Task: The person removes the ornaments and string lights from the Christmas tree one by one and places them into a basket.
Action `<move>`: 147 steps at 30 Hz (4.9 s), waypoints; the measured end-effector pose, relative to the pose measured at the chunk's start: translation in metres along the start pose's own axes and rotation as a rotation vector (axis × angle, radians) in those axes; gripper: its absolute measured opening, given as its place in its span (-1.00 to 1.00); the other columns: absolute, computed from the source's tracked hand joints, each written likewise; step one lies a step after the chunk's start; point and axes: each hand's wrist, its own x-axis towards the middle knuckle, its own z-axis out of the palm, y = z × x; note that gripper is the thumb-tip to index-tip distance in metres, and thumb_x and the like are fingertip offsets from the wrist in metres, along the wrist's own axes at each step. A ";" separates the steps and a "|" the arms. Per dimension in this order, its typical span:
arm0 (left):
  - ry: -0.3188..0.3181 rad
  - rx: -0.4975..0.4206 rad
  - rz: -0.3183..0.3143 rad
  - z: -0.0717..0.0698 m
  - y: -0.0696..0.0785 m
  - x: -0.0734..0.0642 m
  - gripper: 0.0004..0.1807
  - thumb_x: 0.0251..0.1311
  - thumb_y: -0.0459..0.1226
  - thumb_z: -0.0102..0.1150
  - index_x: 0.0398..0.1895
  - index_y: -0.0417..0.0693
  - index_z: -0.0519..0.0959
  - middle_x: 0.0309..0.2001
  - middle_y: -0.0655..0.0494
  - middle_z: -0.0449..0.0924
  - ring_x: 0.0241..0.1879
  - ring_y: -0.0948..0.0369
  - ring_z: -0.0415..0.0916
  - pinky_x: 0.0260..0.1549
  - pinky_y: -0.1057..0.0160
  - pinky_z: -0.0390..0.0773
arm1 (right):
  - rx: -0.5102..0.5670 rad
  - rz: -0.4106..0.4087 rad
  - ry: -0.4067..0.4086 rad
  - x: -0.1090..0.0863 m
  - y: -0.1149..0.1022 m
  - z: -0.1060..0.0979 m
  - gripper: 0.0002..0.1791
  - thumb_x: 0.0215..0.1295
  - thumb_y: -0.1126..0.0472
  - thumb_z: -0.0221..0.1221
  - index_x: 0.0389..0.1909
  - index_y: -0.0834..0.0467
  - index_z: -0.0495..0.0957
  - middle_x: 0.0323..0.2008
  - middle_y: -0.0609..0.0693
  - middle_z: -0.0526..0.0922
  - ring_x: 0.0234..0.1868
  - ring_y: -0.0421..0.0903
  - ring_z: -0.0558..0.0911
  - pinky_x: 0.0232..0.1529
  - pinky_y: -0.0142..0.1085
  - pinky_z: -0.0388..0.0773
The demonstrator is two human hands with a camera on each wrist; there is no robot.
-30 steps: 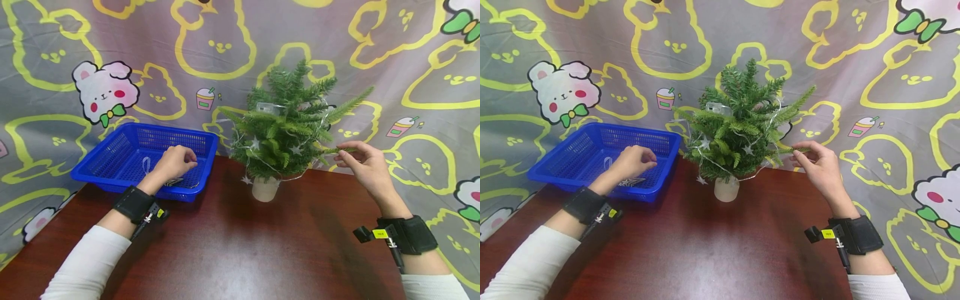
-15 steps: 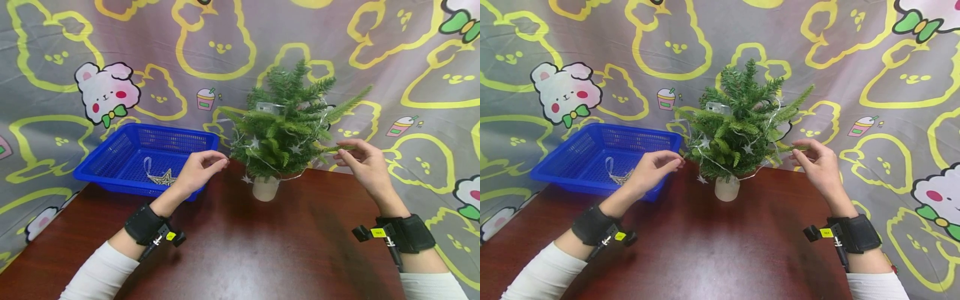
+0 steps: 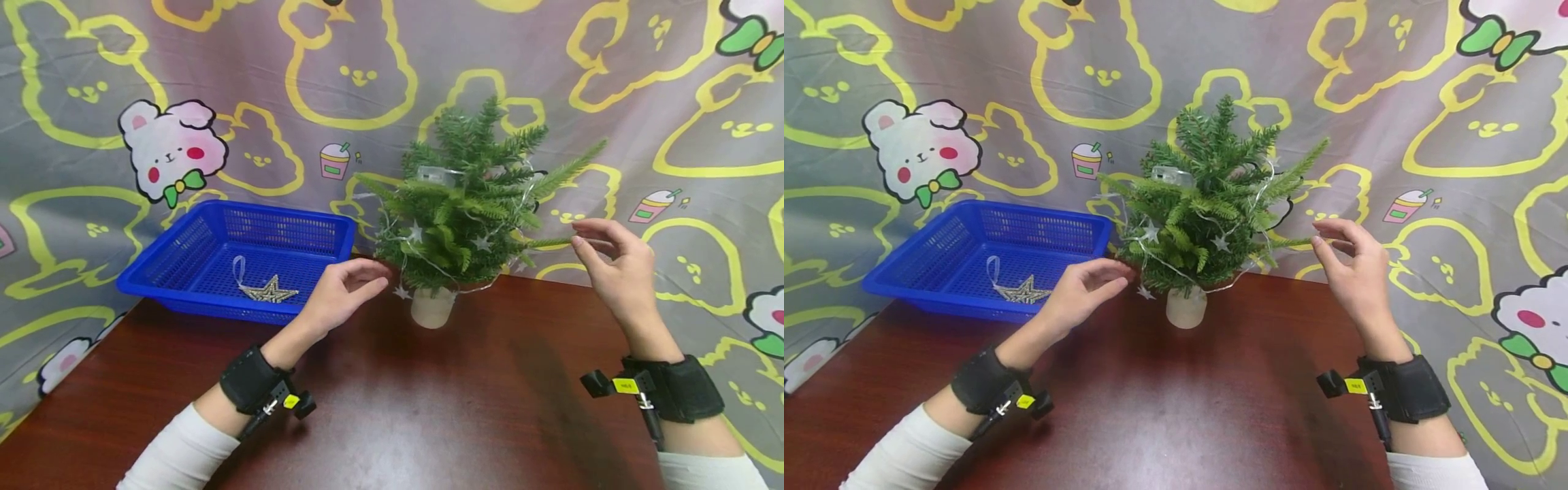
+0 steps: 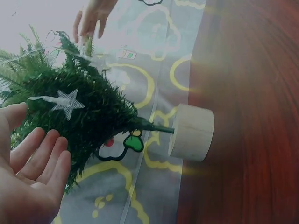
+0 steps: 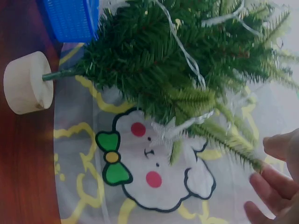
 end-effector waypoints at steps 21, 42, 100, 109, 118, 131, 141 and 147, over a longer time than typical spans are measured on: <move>-0.022 -0.087 0.009 0.031 0.000 0.001 -0.72 0.26 -0.33 0.26 0.01 -0.24 0.59 -0.04 -0.19 0.68 -0.06 0.11 0.69 -0.03 0.20 0.66 | -0.040 -0.501 0.026 -0.023 -0.052 0.037 -0.71 0.27 0.18 0.28 -0.05 0.24 0.69 -0.03 0.18 0.70 0.04 0.12 0.60 0.27 -0.56 0.30; 0.090 -0.158 0.191 0.031 0.002 -0.004 -0.89 0.25 -0.45 0.21 -0.21 -0.36 0.63 -0.39 -0.42 0.64 -0.51 0.28 0.68 -0.46 0.16 0.70 | -0.133 -0.496 -0.027 -0.026 -0.048 0.053 -0.75 0.08 0.50 0.35 -0.21 0.21 0.70 -0.04 0.18 0.67 0.02 0.15 0.61 -0.07 -0.12 0.48; 0.551 0.023 0.235 0.012 0.009 0.010 -0.67 0.49 -0.45 -0.25 -0.03 -0.39 0.58 -0.36 -0.29 0.61 -0.61 0.35 0.45 -0.55 0.37 0.58 | -0.151 -0.479 -0.045 -0.015 -0.024 0.047 -0.84 0.16 0.49 0.30 -0.25 0.26 0.69 -0.04 0.16 0.68 0.00 0.08 0.65 0.05 -0.58 0.36; 0.581 -0.130 0.012 0.007 0.007 0.017 -0.72 0.38 -0.48 -0.29 -0.27 -0.37 0.50 -0.55 0.08 0.32 -0.69 0.37 0.20 -0.68 0.44 0.32 | -0.136 -0.477 -0.043 -0.016 -0.025 0.048 -0.83 0.14 0.49 0.31 -0.25 0.25 0.70 -0.04 0.15 0.68 -0.01 0.08 0.65 0.08 -0.63 0.33; 0.603 0.018 -0.024 0.000 0.002 0.025 -0.73 0.36 -0.17 0.17 -0.31 -0.24 0.51 -0.68 0.30 0.17 -0.67 0.37 0.11 -0.62 0.38 0.12 | -0.172 -0.475 -0.063 -0.014 -0.023 0.046 -0.85 0.16 0.46 0.31 -0.24 0.25 0.69 -0.03 0.17 0.67 0.00 0.08 0.64 0.07 -0.59 0.35; 0.576 0.241 0.099 -0.007 -0.005 0.029 -0.62 0.18 -0.12 0.38 0.06 0.00 0.66 -0.80 0.31 0.00 -0.78 0.44 -0.12 -0.75 0.41 -0.11 | -0.189 -0.450 -0.082 -0.011 -0.019 0.044 -0.85 0.20 0.45 0.29 -0.22 0.26 0.69 0.01 0.16 0.66 0.04 0.08 0.64 0.07 -0.65 0.31; 0.615 0.399 0.165 -0.009 -0.004 0.033 -0.71 0.43 -0.15 0.07 -0.13 -0.09 0.74 -0.49 -0.02 0.66 -0.54 0.23 0.34 -0.48 0.31 0.29 | -0.177 -0.455 -0.071 -0.010 -0.018 0.044 -0.83 0.16 0.45 0.32 -0.21 0.26 0.69 0.01 0.17 0.67 0.04 0.11 0.63 0.13 -0.66 0.29; 0.624 0.362 0.167 -0.010 -0.002 0.037 -0.69 0.48 -0.19 -0.02 -0.18 -0.15 0.70 -0.58 0.04 0.37 -0.57 0.18 0.23 -0.52 0.31 0.20 | -0.194 -0.458 -0.083 -0.012 -0.021 0.042 -0.79 0.15 0.43 0.34 -0.17 0.24 0.70 0.04 0.16 0.66 0.09 0.10 0.60 0.15 -0.58 0.33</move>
